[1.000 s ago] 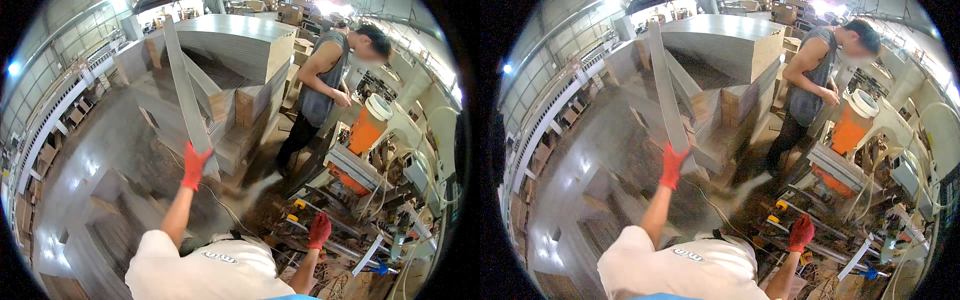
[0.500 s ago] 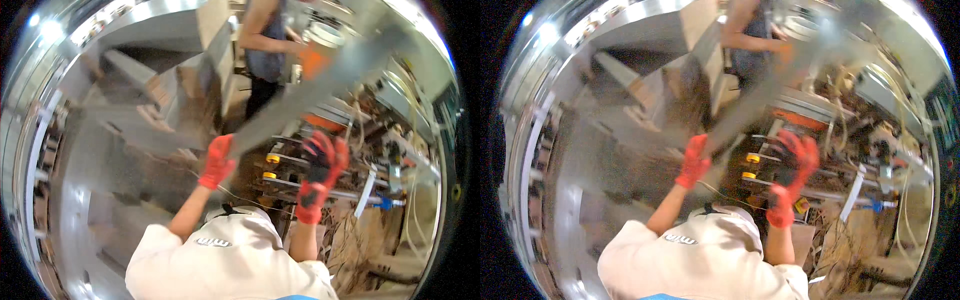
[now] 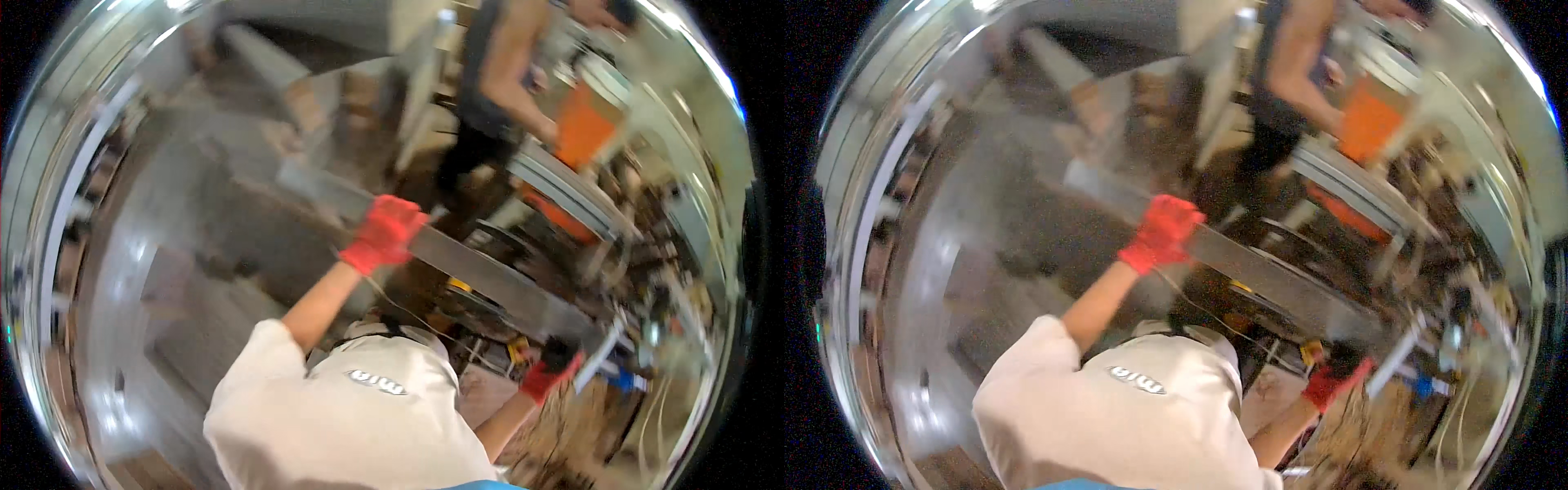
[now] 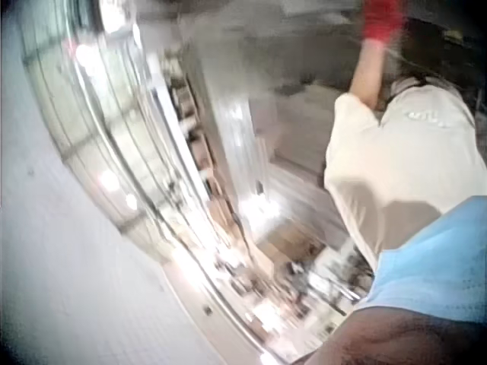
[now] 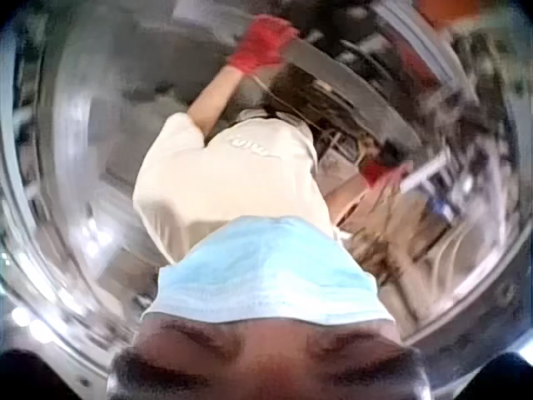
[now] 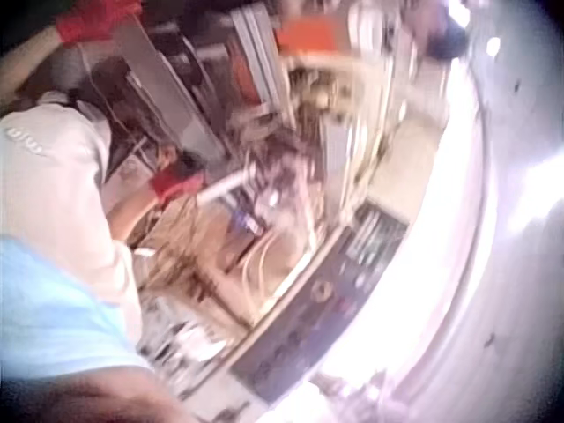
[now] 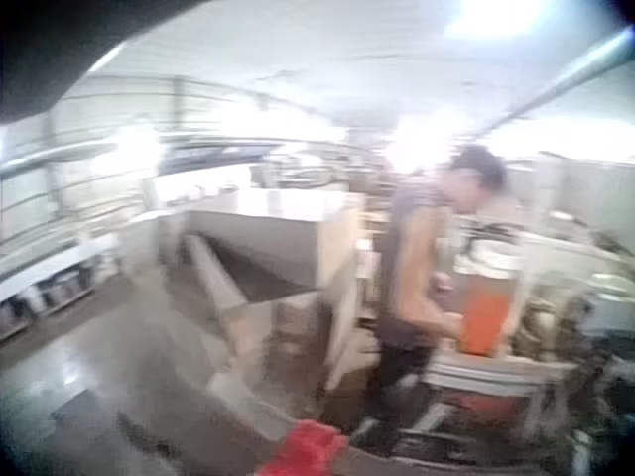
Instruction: The person repeatedly retrieves wooden boards from a processing machine and stacks them onto a pile of boards by hand.
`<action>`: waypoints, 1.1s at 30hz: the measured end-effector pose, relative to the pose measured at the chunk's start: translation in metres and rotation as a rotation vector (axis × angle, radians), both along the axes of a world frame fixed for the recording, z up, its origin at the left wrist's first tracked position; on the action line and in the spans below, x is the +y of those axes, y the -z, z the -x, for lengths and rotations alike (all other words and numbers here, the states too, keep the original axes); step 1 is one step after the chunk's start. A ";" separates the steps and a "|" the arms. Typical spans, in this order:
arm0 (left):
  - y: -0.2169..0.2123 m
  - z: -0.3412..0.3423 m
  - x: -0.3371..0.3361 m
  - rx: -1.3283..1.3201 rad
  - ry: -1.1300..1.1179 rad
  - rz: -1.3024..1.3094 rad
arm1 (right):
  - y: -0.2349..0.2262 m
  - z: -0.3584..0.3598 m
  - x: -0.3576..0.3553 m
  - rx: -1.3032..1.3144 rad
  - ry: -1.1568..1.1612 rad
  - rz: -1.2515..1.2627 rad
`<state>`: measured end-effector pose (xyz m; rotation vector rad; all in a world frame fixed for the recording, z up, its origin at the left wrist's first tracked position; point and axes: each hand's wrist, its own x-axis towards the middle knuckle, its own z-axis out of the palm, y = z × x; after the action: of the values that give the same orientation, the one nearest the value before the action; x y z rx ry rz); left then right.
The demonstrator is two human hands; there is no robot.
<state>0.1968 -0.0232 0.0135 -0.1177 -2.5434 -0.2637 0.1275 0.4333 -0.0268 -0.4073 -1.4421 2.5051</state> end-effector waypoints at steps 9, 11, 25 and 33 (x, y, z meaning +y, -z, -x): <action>0.017 0.027 -0.020 -0.249 -0.043 0.127 | -0.020 0.048 0.055 -0.181 0.559 -1.964; 0.021 0.050 -0.013 -0.282 -0.064 0.196 | -0.008 0.052 0.073 -0.302 0.572 -2.017; 0.041 0.157 0.005 -0.308 -0.070 0.228 | -0.002 0.024 0.115 -0.023 -0.303 -0.376; 0.033 0.180 -0.001 -0.361 -0.019 0.215 | -0.028 0.027 0.077 -0.155 -0.216 -1.490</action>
<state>0.0168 -0.0243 -0.0198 -0.1388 -2.9259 -0.0010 0.1004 0.5100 0.0013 -0.1137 -2.8965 0.8781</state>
